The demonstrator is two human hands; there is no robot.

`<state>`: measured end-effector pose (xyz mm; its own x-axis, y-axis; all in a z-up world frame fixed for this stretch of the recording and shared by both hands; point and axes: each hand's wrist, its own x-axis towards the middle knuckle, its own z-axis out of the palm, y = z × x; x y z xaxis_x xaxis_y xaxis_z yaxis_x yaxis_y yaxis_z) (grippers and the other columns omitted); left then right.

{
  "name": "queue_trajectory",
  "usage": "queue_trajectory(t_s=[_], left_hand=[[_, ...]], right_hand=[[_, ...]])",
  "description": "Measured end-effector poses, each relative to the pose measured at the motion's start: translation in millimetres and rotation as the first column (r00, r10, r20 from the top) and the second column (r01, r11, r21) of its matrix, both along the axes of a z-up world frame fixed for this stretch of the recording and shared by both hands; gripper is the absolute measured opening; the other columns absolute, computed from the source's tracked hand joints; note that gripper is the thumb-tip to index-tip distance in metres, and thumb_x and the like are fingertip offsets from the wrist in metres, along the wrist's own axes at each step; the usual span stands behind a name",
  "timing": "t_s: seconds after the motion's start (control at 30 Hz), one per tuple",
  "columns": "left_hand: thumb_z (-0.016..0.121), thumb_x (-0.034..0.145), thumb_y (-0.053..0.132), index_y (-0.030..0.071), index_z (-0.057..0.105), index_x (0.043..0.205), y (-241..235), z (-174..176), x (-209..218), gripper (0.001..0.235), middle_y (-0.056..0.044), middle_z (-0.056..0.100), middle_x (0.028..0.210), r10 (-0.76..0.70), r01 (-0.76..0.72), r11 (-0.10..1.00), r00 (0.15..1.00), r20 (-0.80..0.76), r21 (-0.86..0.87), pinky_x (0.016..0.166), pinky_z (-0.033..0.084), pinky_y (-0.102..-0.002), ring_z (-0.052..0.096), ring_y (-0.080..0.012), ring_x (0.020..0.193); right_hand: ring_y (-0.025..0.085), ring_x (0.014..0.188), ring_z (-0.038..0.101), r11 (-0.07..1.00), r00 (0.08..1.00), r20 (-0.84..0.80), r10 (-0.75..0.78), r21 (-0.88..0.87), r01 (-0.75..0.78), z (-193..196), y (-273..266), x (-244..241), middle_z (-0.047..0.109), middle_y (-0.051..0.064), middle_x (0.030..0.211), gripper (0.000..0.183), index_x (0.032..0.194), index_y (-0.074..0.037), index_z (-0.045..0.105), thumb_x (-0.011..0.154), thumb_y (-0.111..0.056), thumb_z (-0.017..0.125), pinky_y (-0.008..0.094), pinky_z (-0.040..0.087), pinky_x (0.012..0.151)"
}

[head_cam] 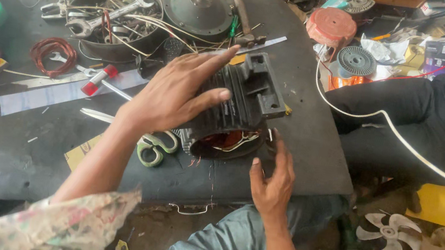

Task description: The person works on an electrical motor stator on a cluttered workbench. They cut a strip of yellow tape with scissors and apply it to the stator, then use a hammer and a metal bar to tap and adjust the copper windings. The person repeatedly repositions the stator and continues tapping the windings with the hammer.

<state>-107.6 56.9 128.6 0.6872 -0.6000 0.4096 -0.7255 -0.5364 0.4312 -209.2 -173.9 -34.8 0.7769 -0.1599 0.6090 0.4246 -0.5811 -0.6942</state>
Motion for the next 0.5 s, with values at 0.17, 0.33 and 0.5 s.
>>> queue_trajectory(t_s=[0.17,0.33,0.5], left_hand=[[0.045,0.110,0.048,0.003,0.038,0.161,18.0,-24.4,-29.3,0.069,-0.024,0.052,0.158,0.046,-0.021,0.963,0.995,0.089,-0.268,0.130,0.028,-0.051,0.043,-0.0421,0.152],[0.052,0.111,0.041,0.006,0.044,0.160,38.2,-60.9,-54.9,0.061,-0.022,0.053,0.161,0.302,-0.247,0.827,0.953,0.028,-0.505,0.130,0.038,-0.048,0.049,-0.0395,0.154],[0.070,0.094,0.025,0.005,0.048,0.155,91.2,-105.5,-85.4,0.068,-0.023,0.061,0.142,0.704,-0.693,0.693,0.710,-0.022,-0.199,0.113,0.043,-0.050,0.055,-0.0403,0.135]], right_hand=[[0.042,0.123,0.063,1.000,1.000,0.009,-0.024,-0.014,0.024,-3.9,-0.7,-0.1,0.062,0.026,0.135,0.057,0.148,0.003,0.049,0.097,-0.017,0.065,0.047,0.049,0.106],[0.036,0.117,0.067,0.998,0.998,-0.022,-0.058,0.013,0.059,-1.3,-1.1,-1.2,0.066,0.021,0.130,0.056,0.146,-0.001,0.053,0.092,-0.011,0.063,0.043,0.052,0.102],[0.032,0.116,0.067,0.999,0.999,0.034,-0.027,0.034,0.026,-0.6,-0.9,-3.5,0.066,0.018,0.128,0.050,0.143,-0.002,0.054,0.095,-0.009,0.063,0.041,0.052,0.102]])
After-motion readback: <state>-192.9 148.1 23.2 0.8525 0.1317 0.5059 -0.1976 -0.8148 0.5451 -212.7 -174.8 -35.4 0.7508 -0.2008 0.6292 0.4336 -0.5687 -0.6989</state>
